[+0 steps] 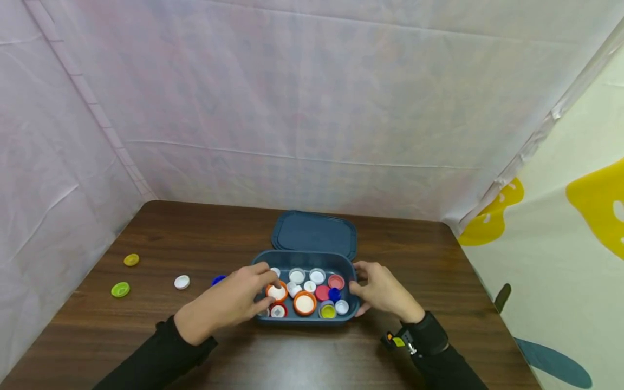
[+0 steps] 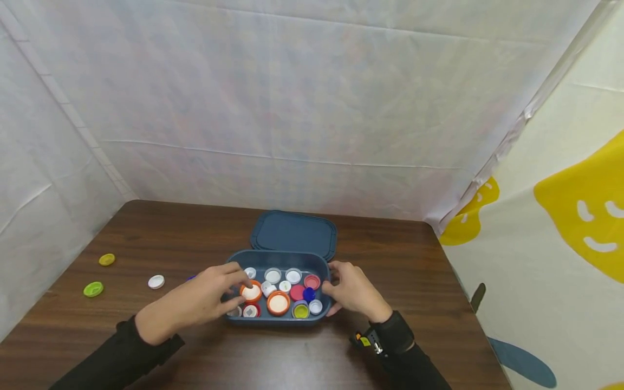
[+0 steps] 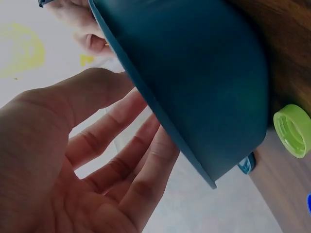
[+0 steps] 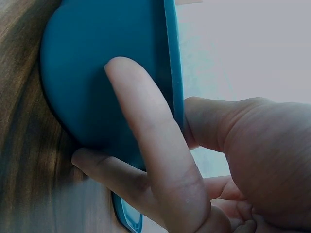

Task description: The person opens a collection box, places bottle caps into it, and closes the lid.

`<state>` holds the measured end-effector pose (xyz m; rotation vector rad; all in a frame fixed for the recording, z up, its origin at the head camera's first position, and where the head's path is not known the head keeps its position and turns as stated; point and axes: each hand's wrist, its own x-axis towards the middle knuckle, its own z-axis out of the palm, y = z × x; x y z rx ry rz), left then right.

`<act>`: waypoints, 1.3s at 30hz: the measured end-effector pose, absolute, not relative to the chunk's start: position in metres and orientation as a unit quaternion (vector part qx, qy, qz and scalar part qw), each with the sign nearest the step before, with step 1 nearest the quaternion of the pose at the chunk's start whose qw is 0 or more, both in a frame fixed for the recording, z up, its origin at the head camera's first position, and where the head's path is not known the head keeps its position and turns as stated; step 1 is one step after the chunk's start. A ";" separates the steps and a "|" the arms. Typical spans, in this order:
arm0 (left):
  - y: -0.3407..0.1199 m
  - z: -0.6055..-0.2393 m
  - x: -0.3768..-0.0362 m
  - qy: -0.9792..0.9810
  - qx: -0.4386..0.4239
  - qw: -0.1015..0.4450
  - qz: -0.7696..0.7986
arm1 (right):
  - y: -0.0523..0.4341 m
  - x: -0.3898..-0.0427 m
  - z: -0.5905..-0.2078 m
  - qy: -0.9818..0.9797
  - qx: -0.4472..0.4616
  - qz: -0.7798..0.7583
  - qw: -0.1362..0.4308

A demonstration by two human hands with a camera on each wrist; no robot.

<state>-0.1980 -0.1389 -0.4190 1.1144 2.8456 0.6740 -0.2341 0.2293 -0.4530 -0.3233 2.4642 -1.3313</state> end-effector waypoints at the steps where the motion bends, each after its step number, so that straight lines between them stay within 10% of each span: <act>1: -0.140 -0.418 -0.198 0.909 0.356 0.000 0.218 | 0.229 -0.234 -0.453 0.863 -0.114 -0.465 0.160; 21: -0.184 -0.414 -0.212 0.930 0.289 -0.090 0.208 | 0.230 -0.233 -0.453 0.858 -0.113 -0.473 0.165; 39: -0.264 -0.442 -0.216 0.968 0.175 -0.037 0.178 | 0.230 -0.235 -0.454 0.859 -0.117 -0.470 0.167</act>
